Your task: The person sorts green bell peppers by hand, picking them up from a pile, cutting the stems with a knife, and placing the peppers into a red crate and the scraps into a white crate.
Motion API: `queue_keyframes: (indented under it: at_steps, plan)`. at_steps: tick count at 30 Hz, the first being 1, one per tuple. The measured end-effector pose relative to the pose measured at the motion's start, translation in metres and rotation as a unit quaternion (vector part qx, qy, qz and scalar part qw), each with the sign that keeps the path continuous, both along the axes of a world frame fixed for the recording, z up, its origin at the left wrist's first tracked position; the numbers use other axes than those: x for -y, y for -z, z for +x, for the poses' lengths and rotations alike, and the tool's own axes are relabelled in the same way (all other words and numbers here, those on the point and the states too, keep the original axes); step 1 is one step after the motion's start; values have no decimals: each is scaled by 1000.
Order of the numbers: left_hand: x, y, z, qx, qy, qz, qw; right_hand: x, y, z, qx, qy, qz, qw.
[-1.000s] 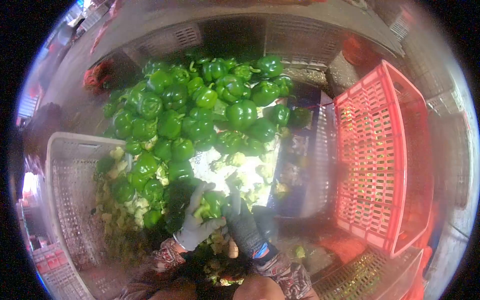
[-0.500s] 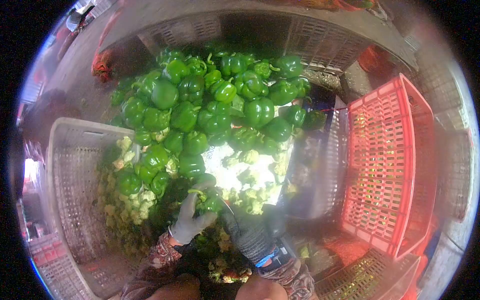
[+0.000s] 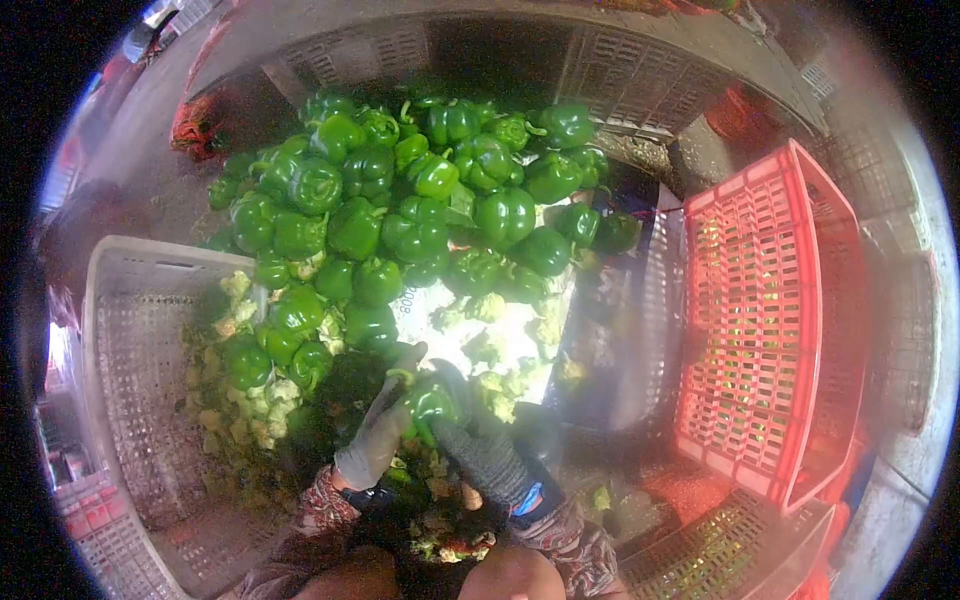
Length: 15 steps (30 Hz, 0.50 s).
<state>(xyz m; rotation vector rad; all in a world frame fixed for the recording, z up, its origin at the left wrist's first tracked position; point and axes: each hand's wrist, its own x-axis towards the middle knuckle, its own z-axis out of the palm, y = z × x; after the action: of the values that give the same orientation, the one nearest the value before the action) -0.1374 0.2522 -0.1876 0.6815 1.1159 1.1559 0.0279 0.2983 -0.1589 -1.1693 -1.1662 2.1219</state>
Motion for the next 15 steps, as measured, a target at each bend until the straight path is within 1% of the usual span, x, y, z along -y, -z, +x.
queue_keyframes:
  at_steps: [1, 3, 4, 5, 6, 7, 8, 10, 11, 12, 13, 14, 15]
  plan:
    - [-3, -10, 4, -11, 19, 8, 1000, 3, 8, 3, 37, -8, 67, 997]
    - [4, -12, 12, -108, 12, 3, 994, 11, 28, 7, 106, -22, 201, 974]
    - [8, -12, 16, -158, 10, -1, 987, 14, 30, 8, 102, -29, 179, 978]
    - [10, -10, 19, -258, 10, 22, 966, 17, 32, 9, 98, -36, 154, 982]
    - [12, -6, 18, -276, 24, 42, 960, 20, 32, 10, 94, -44, 130, 986]
    - [13, -2, 16, -294, 36, 64, 953, 21, 35, 10, 59, -21, 145, 987]
    - [14, 0, 14, -311, 47, 87, 945, 21, 35, 12, 79, -45, 165, 982]
    - [14, 0, 11, -318, 58, 108, 940, 21, 33, 17, 121, -93, 198, 968]
    - [15, -1, 10, -321, 64, 117, 937, 21, 32, 20, 97, -86, 150, 980]
    - [18, 1, 11, -228, 45, 24, 972, 21, 30, 22, 73, -77, 101, 989]
    - [21, 8, 11, -130, 25, -68, 989, 21, 30, 24, 49, -67, 54, 995]
    - [25, 18, 12, -29, 5, -157, 987, 20, 31, 28, 48, -49, -10, 998]
    - [32, 36, 14, -108, 0, -59, 992, 22, 35, 32, 47, -31, -75, 996]
